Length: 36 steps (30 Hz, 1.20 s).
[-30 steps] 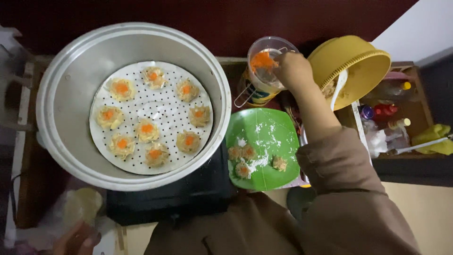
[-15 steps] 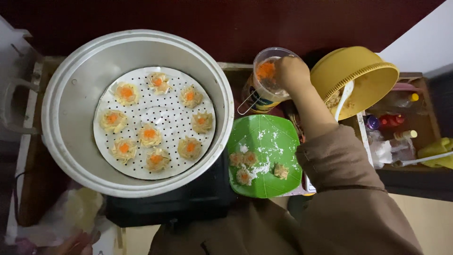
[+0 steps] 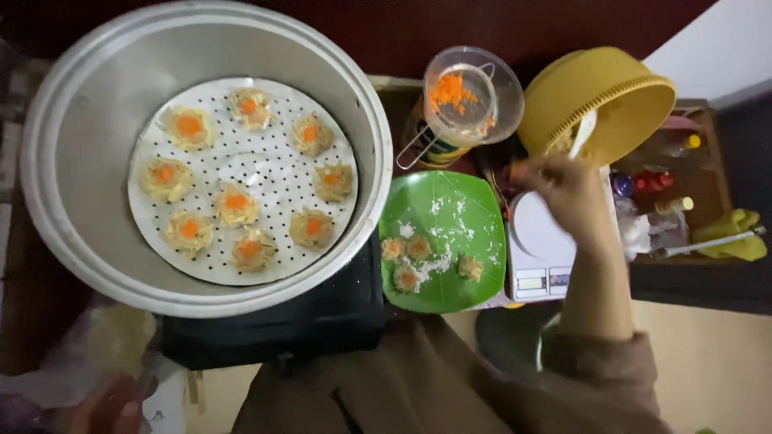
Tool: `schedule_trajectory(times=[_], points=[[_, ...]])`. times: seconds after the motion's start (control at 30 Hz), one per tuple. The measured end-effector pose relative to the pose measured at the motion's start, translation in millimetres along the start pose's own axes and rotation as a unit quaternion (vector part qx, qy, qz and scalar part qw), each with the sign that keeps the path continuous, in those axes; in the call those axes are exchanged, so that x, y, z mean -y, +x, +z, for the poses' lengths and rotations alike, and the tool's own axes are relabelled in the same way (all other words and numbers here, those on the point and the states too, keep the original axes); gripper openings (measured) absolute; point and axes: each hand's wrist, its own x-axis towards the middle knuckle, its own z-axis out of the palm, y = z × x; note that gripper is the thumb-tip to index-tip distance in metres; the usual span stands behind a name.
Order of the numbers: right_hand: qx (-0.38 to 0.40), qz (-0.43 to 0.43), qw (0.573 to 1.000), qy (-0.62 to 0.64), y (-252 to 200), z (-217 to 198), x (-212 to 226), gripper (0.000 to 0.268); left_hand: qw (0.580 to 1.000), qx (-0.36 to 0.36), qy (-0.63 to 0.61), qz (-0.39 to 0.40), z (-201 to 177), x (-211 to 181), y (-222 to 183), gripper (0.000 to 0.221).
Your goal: Preparing dumplings by oiling a steamer tray, scooping ingredients, and arranging dumplings with carrot toppings
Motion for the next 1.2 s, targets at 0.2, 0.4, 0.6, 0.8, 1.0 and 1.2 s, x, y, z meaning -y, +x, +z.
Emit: schedule_trajectory(times=[0.2, 0.4, 0.6, 0.8, 1.0, 1.2], points=[[0.128, 0.188, 0.973, -0.046, -86.0, 74.4, -79.1, 0.017, 0.996, -0.085, -0.002, -0.031, 1.1, -205.3, 8.0, 0.045], [0.111, 0.161, 0.967, -0.165, -110.6, 117.1, -129.7, 0.020, 0.994, -0.101, -0.028, 0.010, 9.0, -225.0, 17.3, 0.044], [0.178, 0.215, 0.922, -0.270, -105.7, 124.4, -104.5, 0.032, 0.996, -0.076, 0.034, 0.028, -2.0, -207.1, 17.5, 0.044], [0.161, 0.176, 0.926, -0.292, -106.9, 138.5, -121.7, 0.035, 0.994, -0.083, -0.069, -0.015, -2.8, -231.4, 12.1, 0.041], [0.144, 0.197, 0.942, -0.231, -111.8, 120.8, -111.1, 0.033, 0.995, -0.078, -0.057, -0.033, -5.0, -217.4, 14.5, 0.042], [0.142, 0.237, 0.939, -0.203, -113.3, 114.2, -115.6, 0.027, 0.993, -0.079, -0.081, -0.033, -0.7, -208.0, 17.6, 0.042]])
